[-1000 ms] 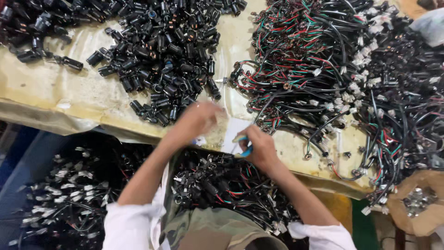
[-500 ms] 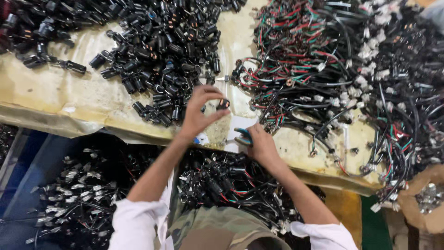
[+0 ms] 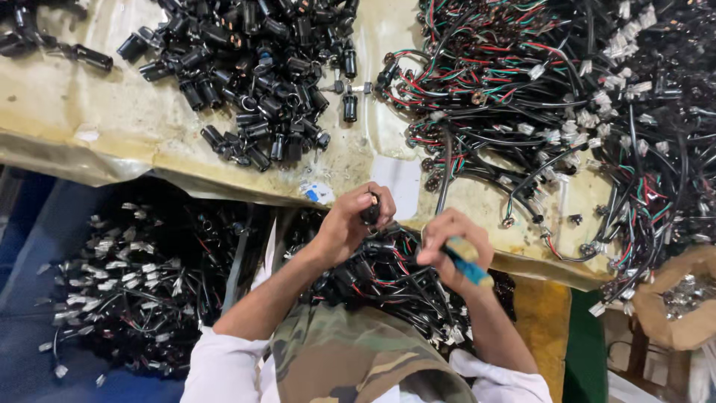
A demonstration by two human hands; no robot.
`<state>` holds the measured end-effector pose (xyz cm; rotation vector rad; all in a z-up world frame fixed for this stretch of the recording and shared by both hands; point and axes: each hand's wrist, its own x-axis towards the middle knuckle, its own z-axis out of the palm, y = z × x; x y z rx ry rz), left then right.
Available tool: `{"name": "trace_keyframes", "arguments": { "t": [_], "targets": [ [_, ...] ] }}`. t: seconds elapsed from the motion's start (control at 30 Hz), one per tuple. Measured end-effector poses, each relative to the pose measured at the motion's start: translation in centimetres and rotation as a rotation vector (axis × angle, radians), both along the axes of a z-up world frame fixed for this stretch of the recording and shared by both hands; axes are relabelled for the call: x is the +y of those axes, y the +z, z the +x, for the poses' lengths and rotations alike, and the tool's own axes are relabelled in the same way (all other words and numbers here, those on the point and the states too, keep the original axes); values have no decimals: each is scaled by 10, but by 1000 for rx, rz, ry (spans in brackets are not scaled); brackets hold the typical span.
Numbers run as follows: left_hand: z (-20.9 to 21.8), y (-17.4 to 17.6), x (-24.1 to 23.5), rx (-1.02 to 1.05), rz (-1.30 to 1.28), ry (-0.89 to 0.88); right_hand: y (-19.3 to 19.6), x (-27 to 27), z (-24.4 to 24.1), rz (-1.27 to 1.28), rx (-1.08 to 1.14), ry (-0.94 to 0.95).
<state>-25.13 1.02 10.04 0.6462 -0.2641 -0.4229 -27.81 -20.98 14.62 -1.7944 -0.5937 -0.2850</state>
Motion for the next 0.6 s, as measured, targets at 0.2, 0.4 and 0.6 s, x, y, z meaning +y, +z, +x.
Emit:
{"name": "trace_keyframes", "arguments": {
  "t": [0.2, 0.4, 0.6],
  "targets": [
    [3, 4, -1, -5, 54, 115, -14, 10, -3, -228, 114, -132],
    [-4, 38, 13, -388, 633, -120, 19, -11, -12, 177, 159, -49],
    [-1, 55, 1, -846, 796, -193, 67, -2, 6, -240, 133, 349]
  ]
}}
